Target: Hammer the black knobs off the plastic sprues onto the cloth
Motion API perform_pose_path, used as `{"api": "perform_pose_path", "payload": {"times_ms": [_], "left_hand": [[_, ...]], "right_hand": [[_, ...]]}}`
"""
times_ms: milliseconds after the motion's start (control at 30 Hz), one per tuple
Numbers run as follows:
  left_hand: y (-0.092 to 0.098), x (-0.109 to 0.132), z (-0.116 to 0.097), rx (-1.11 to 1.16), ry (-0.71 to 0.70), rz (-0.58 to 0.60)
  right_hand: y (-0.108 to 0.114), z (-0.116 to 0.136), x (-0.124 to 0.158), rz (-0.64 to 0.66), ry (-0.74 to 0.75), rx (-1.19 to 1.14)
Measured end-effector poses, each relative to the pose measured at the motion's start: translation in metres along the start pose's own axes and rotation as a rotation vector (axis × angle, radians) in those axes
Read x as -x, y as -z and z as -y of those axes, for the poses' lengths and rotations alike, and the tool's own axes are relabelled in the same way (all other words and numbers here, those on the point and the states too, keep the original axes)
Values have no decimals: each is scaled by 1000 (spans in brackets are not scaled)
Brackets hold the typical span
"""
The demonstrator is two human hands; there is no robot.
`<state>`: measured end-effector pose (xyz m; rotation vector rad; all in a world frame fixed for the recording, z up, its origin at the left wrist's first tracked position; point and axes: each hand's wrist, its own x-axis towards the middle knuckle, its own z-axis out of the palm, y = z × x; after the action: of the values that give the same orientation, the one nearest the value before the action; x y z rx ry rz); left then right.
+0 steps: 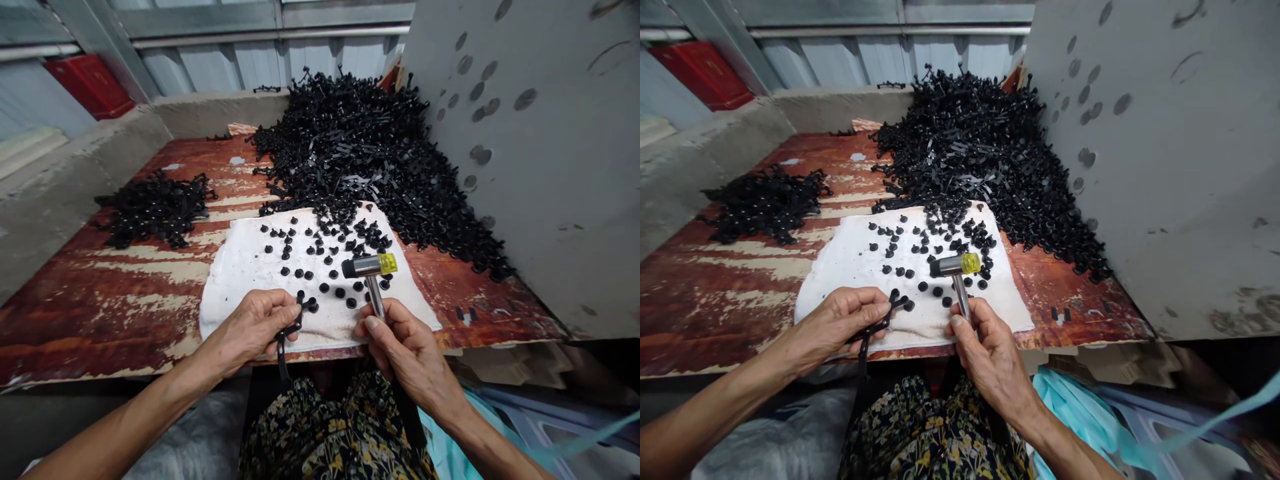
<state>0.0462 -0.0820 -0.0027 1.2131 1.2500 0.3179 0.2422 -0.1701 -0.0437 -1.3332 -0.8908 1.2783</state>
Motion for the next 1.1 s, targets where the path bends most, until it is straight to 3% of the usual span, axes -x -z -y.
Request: {"api": "perform_pose_path", "payload": {"times_ms": [767, 833, 967, 1100], "left_hand": [[-4, 2, -11, -118, 10, -4], [-3, 2, -13, -145, 25, -12], [0, -1, -8, -202, -13, -22], [4, -7, 0, -215, -88, 5]], "right_hand": [[3, 2, -1, 44, 21, 91], [5, 5, 0, 81, 104, 238], [9, 15, 7, 141, 409, 579], [11, 24, 16, 201, 662, 737]]}}
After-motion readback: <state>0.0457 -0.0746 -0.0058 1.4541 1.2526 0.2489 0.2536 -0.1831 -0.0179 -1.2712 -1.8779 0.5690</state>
